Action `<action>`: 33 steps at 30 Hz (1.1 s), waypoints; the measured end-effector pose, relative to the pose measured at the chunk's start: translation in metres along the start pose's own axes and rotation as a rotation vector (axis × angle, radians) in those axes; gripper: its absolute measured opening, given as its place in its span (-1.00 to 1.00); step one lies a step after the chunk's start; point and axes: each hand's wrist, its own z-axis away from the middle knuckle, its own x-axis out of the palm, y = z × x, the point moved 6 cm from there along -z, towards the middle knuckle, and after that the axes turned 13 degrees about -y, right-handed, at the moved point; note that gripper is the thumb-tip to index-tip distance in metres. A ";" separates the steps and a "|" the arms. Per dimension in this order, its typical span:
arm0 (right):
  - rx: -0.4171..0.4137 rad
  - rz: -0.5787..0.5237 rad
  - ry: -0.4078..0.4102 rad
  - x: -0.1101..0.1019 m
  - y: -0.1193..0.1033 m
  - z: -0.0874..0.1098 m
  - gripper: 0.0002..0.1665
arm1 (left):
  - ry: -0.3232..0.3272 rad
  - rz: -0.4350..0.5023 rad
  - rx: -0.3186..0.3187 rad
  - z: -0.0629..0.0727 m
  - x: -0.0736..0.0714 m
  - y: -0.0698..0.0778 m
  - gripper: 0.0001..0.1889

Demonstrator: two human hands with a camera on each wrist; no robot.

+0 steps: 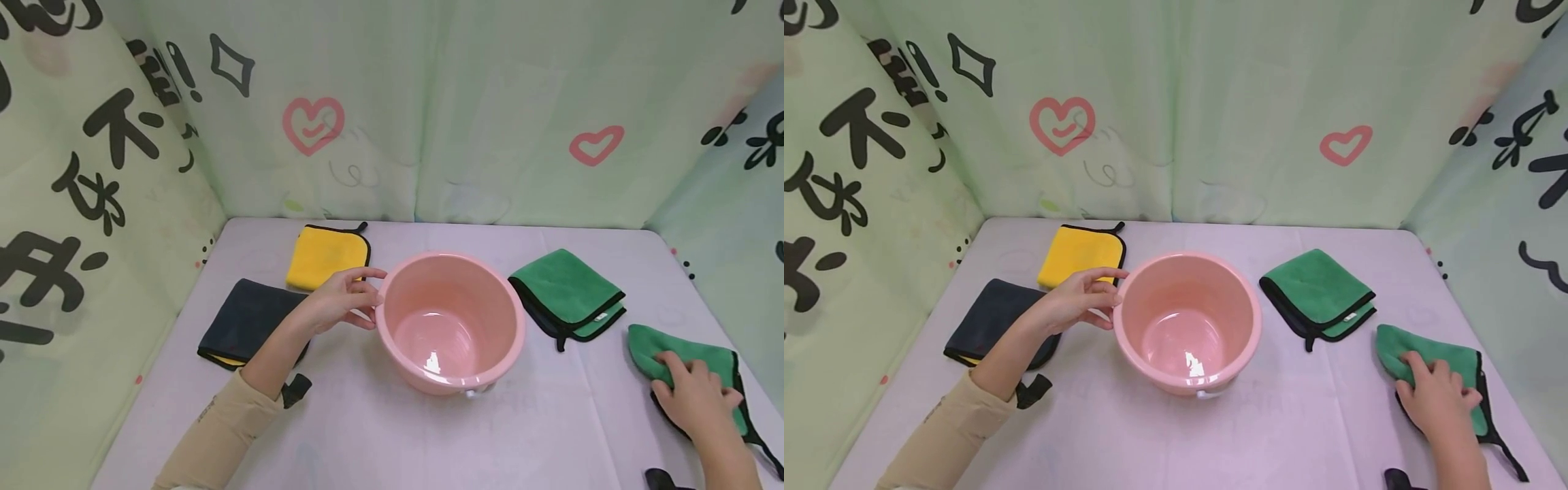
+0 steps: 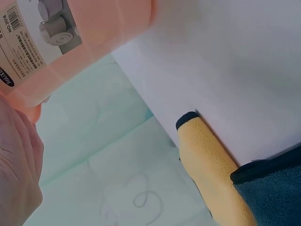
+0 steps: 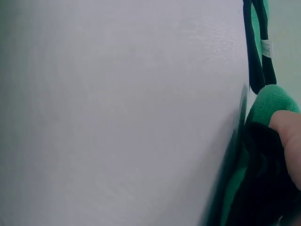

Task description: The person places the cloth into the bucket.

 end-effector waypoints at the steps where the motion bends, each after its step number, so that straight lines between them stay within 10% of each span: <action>1: 0.011 0.002 0.012 -0.001 0.000 0.001 -0.52 | -0.002 0.001 0.001 0.000 0.000 0.000 -0.48; 17: 0.046 0.042 0.303 -0.053 -0.026 0.025 -0.57 | 0.007 0.000 -0.020 0.000 0.000 0.000 -0.50; 33: -0.334 0.087 0.538 -0.102 -0.115 0.035 -0.62 | -0.007 -0.003 -0.017 0.000 0.001 0.000 -0.47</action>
